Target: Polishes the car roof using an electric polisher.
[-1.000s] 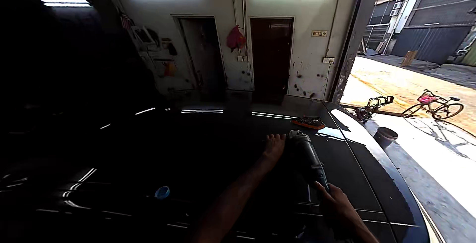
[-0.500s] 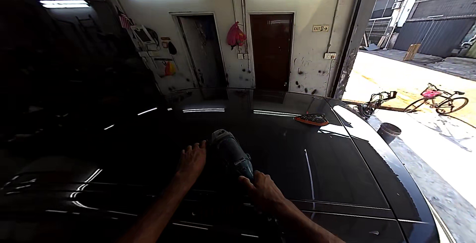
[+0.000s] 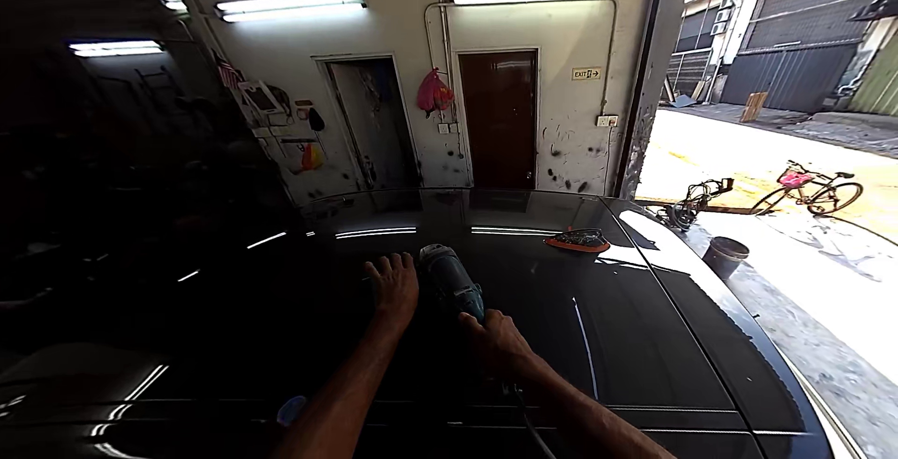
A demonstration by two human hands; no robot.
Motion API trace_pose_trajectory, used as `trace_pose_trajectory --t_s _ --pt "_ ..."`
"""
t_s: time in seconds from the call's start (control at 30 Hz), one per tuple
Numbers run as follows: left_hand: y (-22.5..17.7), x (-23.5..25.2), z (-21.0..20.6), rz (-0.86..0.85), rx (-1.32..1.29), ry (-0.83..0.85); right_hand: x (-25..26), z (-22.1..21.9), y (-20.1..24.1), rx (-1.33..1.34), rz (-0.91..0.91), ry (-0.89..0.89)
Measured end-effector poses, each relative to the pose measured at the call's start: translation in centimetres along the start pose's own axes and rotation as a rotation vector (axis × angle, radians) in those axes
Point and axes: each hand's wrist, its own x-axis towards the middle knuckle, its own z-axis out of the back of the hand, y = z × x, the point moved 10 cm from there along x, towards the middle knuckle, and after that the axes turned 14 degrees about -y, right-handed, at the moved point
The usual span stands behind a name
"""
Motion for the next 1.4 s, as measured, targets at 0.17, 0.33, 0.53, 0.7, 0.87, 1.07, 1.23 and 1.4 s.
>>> trace_pose_trajectory --t_s 0.17,0.33,0.53,0.7,0.87,1.07,1.23,1.4 --pt "-5.7 1.6 -0.3 -0.073 -0.044 -0.012 1.2 3.6 -1.6 0.007 -0.044 -0.066" --pt "-10.6 3.6 -0.2 -0.107 -0.09 0.014 2.1 6.9 -3.0 0.015 -0.085 -0.112" --pt "-16.3 5.1 -0.3 -0.175 -0.034 0.037 2.8 10.4 -4.8 0.038 -0.12 -0.167" --pt "-19.9 6.0 0.4 -0.204 -0.033 0.037 3.5 12.8 -6.1 0.053 -0.128 -0.196" --pt "-22.7 6.8 0.2 -0.231 -0.014 0.031 3.8 14.7 -7.3 0.059 -0.144 -0.211" --pt "-26.2 6.3 1.2 -0.276 0.023 0.044 3.3 16.8 -9.2 0.058 -0.15 -0.239" --pt "-29.5 5.4 2.6 -0.306 -0.002 0.077 2.2 19.1 -11.0 0.058 -0.175 -0.268" --pt "-33.0 4.0 4.0 -0.351 -0.003 0.083 0.7 21.5 -13.4 0.052 -0.192 -0.297"
